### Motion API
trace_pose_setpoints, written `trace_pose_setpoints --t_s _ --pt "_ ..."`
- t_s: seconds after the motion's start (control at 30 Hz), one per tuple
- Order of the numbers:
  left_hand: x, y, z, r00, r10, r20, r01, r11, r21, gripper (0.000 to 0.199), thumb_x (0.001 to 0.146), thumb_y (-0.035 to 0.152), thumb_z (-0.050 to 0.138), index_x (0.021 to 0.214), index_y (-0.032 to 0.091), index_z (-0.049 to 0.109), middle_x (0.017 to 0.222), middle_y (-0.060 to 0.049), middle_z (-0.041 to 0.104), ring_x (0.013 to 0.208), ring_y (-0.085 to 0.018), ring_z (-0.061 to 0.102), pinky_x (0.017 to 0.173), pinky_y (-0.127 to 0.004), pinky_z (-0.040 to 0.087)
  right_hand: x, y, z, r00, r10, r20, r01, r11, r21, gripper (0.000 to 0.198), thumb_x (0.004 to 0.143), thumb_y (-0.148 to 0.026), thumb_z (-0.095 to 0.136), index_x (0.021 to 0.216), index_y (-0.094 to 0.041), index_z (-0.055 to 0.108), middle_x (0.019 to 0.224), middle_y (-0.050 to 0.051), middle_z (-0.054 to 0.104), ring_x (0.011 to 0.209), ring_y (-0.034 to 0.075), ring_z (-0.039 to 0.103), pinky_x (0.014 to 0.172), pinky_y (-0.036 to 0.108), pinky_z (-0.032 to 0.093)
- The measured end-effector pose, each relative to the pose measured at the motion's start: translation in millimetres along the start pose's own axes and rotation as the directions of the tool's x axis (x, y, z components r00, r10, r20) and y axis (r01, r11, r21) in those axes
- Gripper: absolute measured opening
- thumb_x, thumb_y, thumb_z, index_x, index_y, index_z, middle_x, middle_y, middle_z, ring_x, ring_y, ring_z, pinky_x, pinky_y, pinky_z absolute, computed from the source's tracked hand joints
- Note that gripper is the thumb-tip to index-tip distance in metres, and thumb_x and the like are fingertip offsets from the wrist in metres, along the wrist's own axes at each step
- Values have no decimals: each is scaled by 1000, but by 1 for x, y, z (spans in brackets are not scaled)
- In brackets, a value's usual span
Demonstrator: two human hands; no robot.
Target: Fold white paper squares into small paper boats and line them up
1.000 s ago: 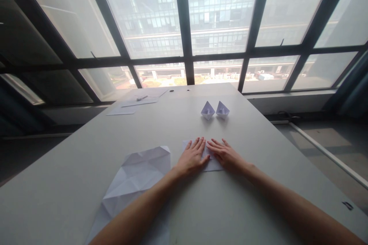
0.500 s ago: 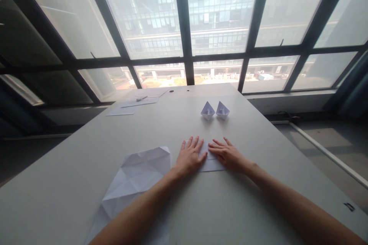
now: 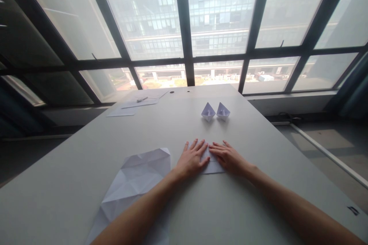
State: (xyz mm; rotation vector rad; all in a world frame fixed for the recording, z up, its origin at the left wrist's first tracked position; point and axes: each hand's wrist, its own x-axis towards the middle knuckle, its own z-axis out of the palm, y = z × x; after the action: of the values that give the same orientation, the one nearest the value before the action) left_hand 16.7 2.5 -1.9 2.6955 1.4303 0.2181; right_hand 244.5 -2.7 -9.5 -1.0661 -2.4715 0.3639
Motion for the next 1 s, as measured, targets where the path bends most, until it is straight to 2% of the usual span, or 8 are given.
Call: trace_pose_setpoints --t_s 0.27,0.57,1.0 --pt "1 0 -1 1000 -8 9 8 1000 -5 63 98 58 33 154 29 29 162 -1 24 150 -29 17 118 -59 13 -1 -3 -3 1000 -1 6 1 1000 -9 42 98 -26 46 138 -30 52 147 6 50 140 27 39 115 60 23" --pt "1 -2 2 1000 -9 -13 9 1000 0 62 98 57 35 153 30 30 161 -1 26 149 -29 18 117 -60 15 -1 -4 -5 1000 25 14 -25 1000 1 47 99 -28 43 145 -29 45 149 6 47 141 26 38 116 58 22" --pt "2 -2 1 1000 -15 -4 15 1000 -10 61 98 57 35 153 32 31 161 0 26 149 -29 18 118 -58 14 -2 -7 -7 998 70 -5 -70 996 -55 44 97 -29 45 141 -26 51 147 9 49 140 27 41 115 59 23"
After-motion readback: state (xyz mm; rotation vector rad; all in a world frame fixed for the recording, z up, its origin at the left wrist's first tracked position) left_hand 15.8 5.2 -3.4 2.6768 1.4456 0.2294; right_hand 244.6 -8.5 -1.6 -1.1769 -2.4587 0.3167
